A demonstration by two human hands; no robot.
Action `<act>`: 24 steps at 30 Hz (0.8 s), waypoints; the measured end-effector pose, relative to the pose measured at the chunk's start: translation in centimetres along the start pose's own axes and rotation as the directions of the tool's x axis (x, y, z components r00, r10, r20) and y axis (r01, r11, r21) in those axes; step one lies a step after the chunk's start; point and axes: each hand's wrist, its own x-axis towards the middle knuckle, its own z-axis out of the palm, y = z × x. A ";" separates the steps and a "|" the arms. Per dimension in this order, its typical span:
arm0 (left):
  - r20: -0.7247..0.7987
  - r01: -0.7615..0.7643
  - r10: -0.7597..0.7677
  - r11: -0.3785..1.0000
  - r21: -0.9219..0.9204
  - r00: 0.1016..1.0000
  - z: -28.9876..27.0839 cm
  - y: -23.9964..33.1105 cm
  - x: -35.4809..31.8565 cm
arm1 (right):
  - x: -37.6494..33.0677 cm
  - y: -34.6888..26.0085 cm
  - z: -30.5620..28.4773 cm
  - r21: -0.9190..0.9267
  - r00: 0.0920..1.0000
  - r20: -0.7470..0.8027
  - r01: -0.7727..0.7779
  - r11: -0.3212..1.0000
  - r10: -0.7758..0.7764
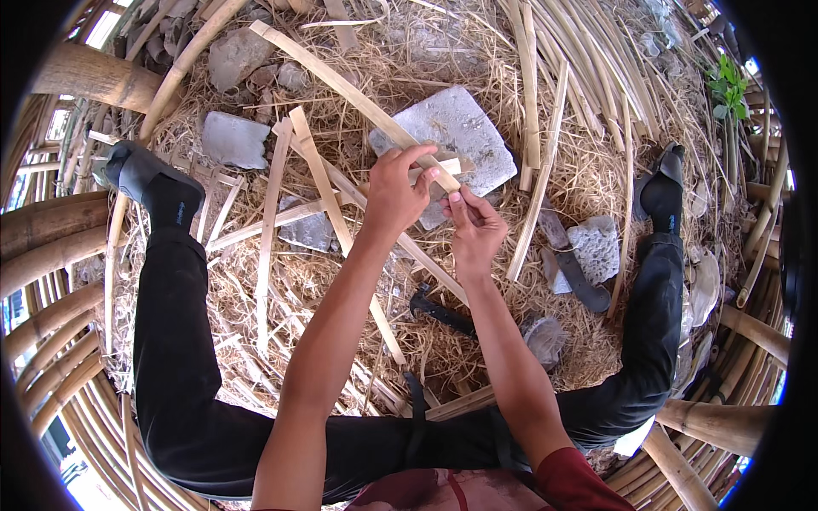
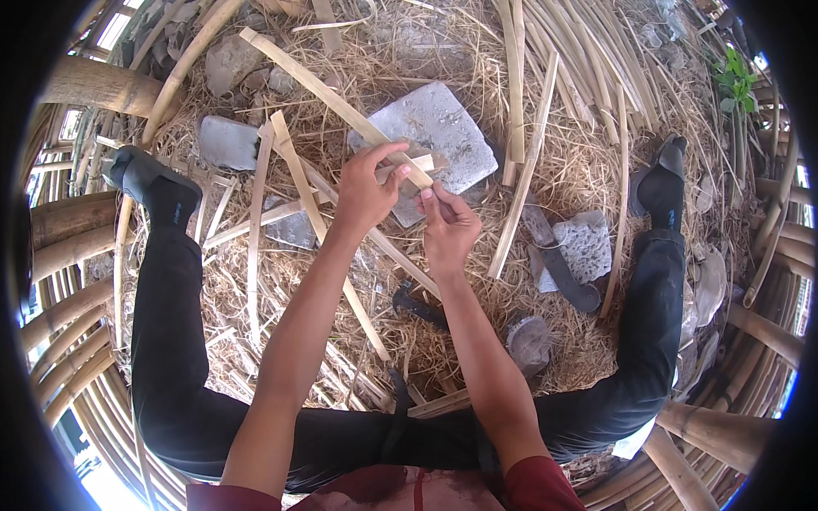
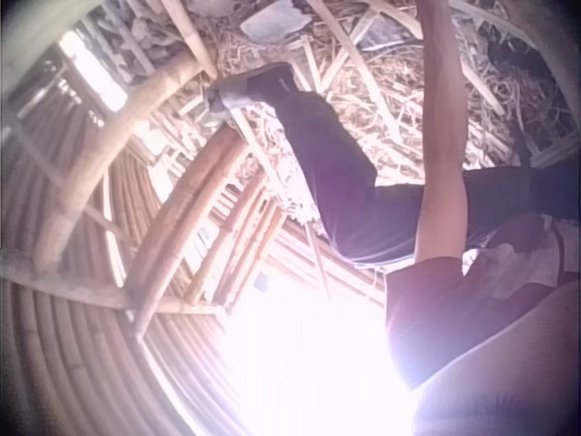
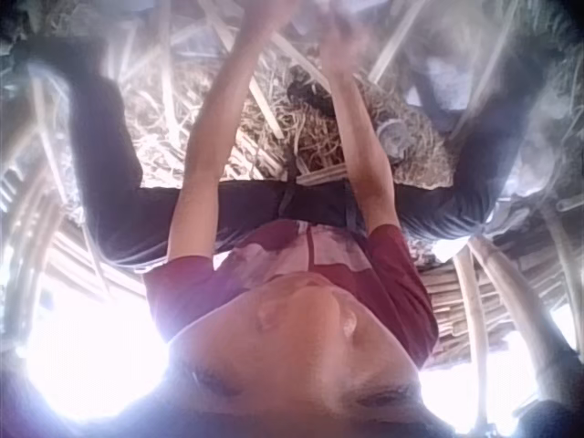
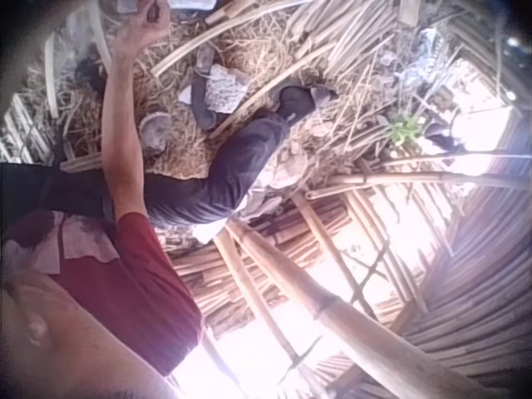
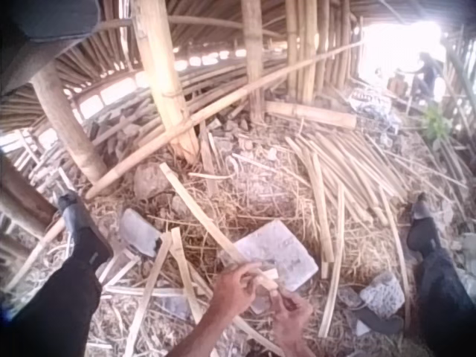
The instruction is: The person assembles a bamboo frame by hand, aligning thin bamboo strips and securing them together using a hammer and small nails on a stone surface.
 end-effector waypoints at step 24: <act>-0.088 0.154 -0.157 0.987 -0.038 0.984 0.7 0.5 -0.7 | 0.2 0.1 -0.3 0.008 0.998 0.035 -0.058 0.998 0.058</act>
